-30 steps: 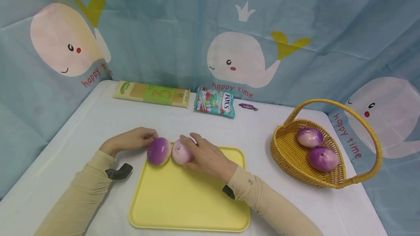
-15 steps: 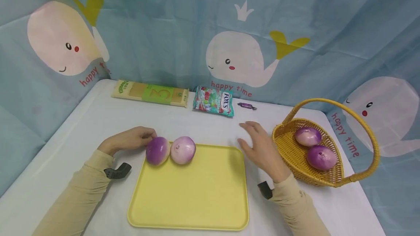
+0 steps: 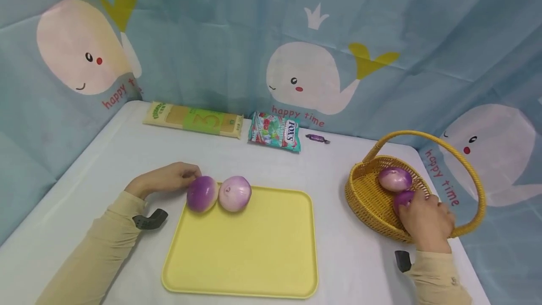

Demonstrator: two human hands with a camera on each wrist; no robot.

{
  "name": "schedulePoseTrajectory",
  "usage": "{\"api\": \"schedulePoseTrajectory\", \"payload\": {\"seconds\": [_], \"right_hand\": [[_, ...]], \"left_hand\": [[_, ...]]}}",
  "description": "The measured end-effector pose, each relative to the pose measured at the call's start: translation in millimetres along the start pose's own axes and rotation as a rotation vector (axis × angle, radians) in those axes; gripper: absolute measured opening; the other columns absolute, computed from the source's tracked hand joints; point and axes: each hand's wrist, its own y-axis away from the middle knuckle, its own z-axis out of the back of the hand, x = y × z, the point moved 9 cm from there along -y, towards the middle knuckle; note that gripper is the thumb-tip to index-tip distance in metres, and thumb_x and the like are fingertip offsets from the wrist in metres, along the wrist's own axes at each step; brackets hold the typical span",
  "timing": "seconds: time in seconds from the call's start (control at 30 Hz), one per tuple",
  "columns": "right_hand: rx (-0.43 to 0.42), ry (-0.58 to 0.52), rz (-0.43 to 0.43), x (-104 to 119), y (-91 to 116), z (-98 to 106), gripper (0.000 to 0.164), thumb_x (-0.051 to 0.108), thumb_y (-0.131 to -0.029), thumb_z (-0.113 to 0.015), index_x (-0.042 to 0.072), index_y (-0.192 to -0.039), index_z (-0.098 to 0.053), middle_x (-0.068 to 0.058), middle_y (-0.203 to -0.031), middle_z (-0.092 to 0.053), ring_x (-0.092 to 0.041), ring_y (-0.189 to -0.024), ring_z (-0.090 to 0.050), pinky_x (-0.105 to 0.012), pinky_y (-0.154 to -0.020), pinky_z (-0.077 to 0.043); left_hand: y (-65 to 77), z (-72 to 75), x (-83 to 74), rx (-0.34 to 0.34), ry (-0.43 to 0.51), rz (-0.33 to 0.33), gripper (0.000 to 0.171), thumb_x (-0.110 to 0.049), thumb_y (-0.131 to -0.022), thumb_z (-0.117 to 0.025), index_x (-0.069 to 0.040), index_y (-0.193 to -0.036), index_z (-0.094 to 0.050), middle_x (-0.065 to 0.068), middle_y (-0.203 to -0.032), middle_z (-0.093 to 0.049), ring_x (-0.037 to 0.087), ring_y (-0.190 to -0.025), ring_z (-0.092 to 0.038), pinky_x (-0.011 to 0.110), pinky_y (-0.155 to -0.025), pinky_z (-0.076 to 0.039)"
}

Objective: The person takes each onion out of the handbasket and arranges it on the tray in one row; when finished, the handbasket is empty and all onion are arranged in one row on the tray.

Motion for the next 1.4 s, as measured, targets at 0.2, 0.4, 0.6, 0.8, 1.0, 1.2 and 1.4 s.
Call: {"api": "schedulePoseTrajectory", "payload": {"seconds": [0.2,0.4,0.6,0.8,1.0,1.2,1.4], "right_hand": [[0.005,-0.011,0.003,3.6,-4.0,-7.0,0.057,0.036,-0.090,-0.060,-0.014,-0.114,-0.044,-0.049,-0.101,-0.047,-0.065,-0.083,-0.050,-0.064,-0.058,-0.042],[-0.024,0.000,-0.008,2.4,-5.6,-11.4,0.064,0.037,-0.088,-0.064,-0.010,-0.125,-0.041,-0.052,-0.103,-0.044,-0.067,-0.089,-0.046,-0.064,-0.062,-0.041],[-0.051,-0.027,-0.041,3.7,-4.6,-4.8,0.063,0.035,-0.087,-0.064,-0.014,-0.121,-0.042,-0.049,-0.095,-0.044,-0.064,-0.085,-0.049,-0.062,-0.055,-0.042],[-0.200,-0.128,-0.039,18.6,6.3,23.0,0.060,0.028,-0.088,-0.061,-0.011,-0.128,-0.040,-0.050,-0.109,-0.036,-0.064,-0.078,-0.048,-0.063,-0.052,-0.039],[-0.314,-0.260,0.148,64.9,19.9,57.3,0.056,0.026,-0.092,-0.060,0.004,-0.142,-0.043,-0.043,-0.136,-0.033,-0.065,-0.096,-0.048,-0.075,-0.074,-0.043],[-0.332,-0.409,0.414,130.5,32.5,69.6,0.058,0.019,-0.089,-0.069,0.008,-0.142,-0.047,-0.033,-0.137,-0.041,-0.055,-0.107,-0.053,-0.072,-0.081,-0.045],[-0.273,-0.394,0.621,183.9,41.2,47.0,0.059,0.018,-0.085,-0.075,0.015,-0.138,-0.050,-0.028,-0.138,-0.046,-0.048,-0.109,-0.059,-0.065,-0.084,-0.048]], "left_hand": [[1.4,-3.9,2.6,0.001,0.031,0.004,0.022,-0.002,-0.094,-0.045,-0.007,-0.096,-0.066,0.002,-0.078,-0.059,0.015,-0.076,-0.052,0.031,-0.075,-0.044],[1.7,-4.2,1.4,-0.001,0.019,0.008,0.022,-0.003,-0.094,-0.045,-0.008,-0.095,-0.067,0.001,-0.078,-0.059,0.015,-0.077,-0.052,0.031,-0.075,-0.044],[1.8,-2.0,-0.9,-0.003,0.010,0.008,0.022,-0.002,-0.093,-0.045,-0.008,-0.094,-0.067,0.001,-0.078,-0.060,0.015,-0.077,-0.052,0.031,-0.075,-0.044],[2.8,0.8,-2.7,-0.004,0.017,0.011,0.023,-0.002,-0.094,-0.045,-0.009,-0.094,-0.067,0.002,-0.079,-0.060,0.015,-0.078,-0.052,0.031,-0.076,-0.044],[3.5,2.3,-1.9,-0.006,0.015,0.015,0.022,-0.003,-0.094,-0.046,-0.009,-0.095,-0.067,0.002,-0.080,-0.060,0.015,-0.079,-0.053,0.031,-0.076,-0.044],[2.7,2.2,-0.6,-0.008,0.010,0.023,0.023,-0.003,-0.094,-0.045,-0.009,-0.095,-0.067,0.002,-0.080,-0.060,0.015,-0.078,-0.053,0.031,-0.076,-0.044],[2.2,0.4,-1.5,-0.005,0.007,0.021,0.023,-0.003,-0.094,-0.045,-0.009,-0.096,-0.067,0.002,-0.080,-0.060,0.015,-0.078,-0.053,0.031,-0.076,-0.044]]}}
